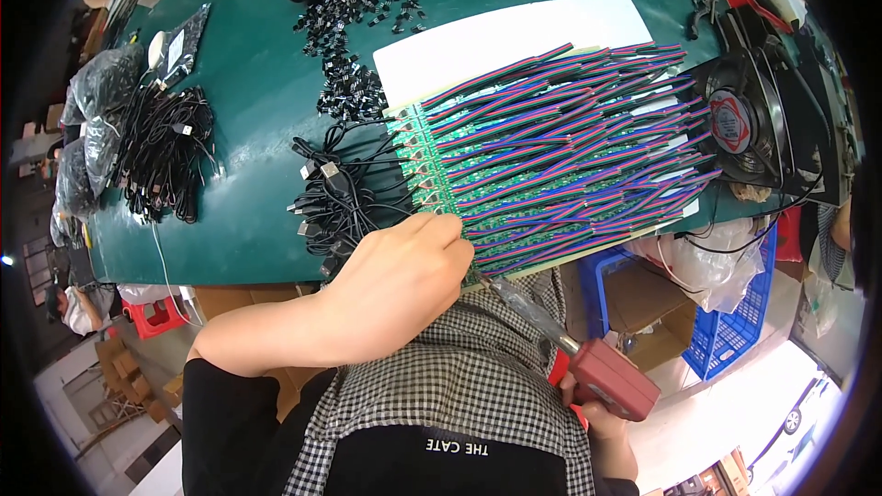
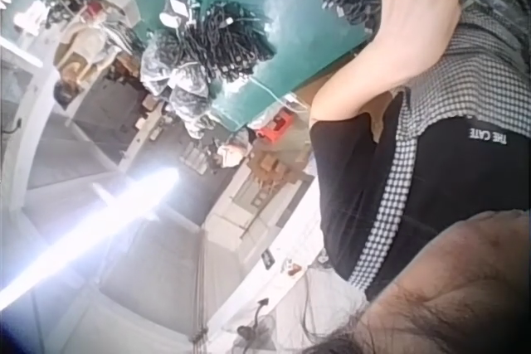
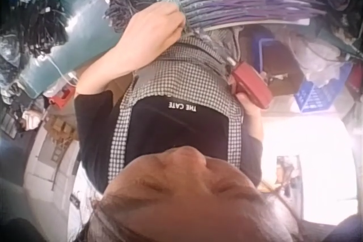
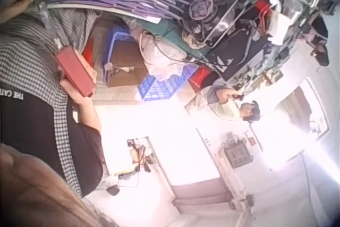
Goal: The person connects wires to a circuit board using a soldering iron.
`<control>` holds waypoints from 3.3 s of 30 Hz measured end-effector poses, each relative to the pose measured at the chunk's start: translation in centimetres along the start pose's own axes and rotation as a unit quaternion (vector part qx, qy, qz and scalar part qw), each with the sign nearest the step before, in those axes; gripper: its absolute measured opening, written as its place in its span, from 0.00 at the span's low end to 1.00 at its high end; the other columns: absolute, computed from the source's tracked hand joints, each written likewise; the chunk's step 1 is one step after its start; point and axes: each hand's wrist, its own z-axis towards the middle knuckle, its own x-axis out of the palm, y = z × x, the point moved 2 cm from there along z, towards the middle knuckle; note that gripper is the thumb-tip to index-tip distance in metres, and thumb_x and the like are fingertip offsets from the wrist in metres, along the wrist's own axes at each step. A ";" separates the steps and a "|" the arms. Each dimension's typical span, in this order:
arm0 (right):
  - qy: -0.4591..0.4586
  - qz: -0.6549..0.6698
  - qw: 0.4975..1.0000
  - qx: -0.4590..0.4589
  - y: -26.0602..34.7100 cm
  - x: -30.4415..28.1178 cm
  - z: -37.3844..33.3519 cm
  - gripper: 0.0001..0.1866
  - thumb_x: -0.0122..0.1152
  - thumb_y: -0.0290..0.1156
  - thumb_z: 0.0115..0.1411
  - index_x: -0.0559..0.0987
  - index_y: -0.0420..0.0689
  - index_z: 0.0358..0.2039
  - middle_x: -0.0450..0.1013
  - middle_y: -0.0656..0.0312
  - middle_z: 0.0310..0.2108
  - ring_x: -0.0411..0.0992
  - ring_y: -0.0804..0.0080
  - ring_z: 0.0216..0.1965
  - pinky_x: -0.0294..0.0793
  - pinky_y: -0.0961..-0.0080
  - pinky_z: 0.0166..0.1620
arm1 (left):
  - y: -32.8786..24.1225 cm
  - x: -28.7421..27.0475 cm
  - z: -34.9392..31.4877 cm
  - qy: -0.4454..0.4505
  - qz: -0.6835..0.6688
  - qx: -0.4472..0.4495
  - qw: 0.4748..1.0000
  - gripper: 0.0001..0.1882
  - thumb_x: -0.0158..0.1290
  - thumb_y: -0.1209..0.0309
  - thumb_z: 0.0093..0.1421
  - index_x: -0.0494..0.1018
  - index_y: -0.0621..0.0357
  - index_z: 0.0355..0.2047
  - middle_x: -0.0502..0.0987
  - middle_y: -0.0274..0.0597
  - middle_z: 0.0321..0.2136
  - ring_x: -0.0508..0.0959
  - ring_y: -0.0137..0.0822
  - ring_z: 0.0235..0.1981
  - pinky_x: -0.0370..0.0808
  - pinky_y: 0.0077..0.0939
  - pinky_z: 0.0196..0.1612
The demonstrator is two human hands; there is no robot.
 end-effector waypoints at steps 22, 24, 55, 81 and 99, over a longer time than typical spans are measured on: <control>-0.035 0.060 0.997 0.038 0.1 0.0 -0.4 0.37 0.73 0.38 0.42 0.70 0.23 0.46 0.75 0.51 0.29 0.71 0.73 0.21 0.70 0.82 0.26 | -0.1 0.1 0.2 0.015 -0.005 -0.003 1.000 0.05 0.53 0.78 0.47 0.68 0.63 0.24 0.66 0.45 0.25 0.72 0.45 0.29 0.72 0.36 0.31; -0.048 0.113 0.992 0.043 0.8 0.2 -0.1 0.37 0.74 0.39 0.41 0.70 0.23 0.44 0.75 0.49 0.31 0.71 0.73 0.21 0.69 0.82 0.27 | -0.2 0.2 0.1 0.009 0.000 0.002 1.000 0.05 0.53 0.78 0.47 0.68 0.63 0.24 0.66 0.45 0.25 0.72 0.45 0.29 0.72 0.36 0.31; -0.033 -0.050 0.998 -0.010 -1.3 -0.8 0.6 0.39 0.61 0.62 0.47 0.71 0.33 0.36 0.68 0.61 0.20 0.66 0.75 0.20 0.62 0.78 0.27 | 18.4 -7.7 -12.8 -0.259 0.250 -0.316 0.878 0.17 0.47 0.86 0.47 0.71 0.60 0.39 0.73 0.47 0.31 0.74 0.48 0.36 0.71 0.36 0.39; -0.098 -0.039 0.994 0.020 2.2 2.4 0.7 0.43 0.63 0.66 0.43 0.69 0.35 0.41 0.67 0.61 0.16 0.62 0.79 0.13 0.56 0.83 0.18 | 1.5 -1.6 -4.3 -0.297 -0.087 0.012 0.951 0.06 0.60 0.80 0.43 0.76 0.60 0.23 0.75 0.37 0.20 0.75 0.35 0.19 0.69 0.26 0.22; -0.028 0.093 0.994 0.040 1.1 0.6 0.3 0.37 0.75 0.45 0.42 0.72 0.25 0.41 0.75 0.52 0.28 0.70 0.74 0.20 0.68 0.83 0.24 | -1.1 3.1 -3.4 -0.174 -0.224 -0.176 0.943 0.04 0.56 0.77 0.50 0.73 0.61 0.28 0.76 0.39 0.20 0.75 0.32 0.18 0.72 0.22 0.22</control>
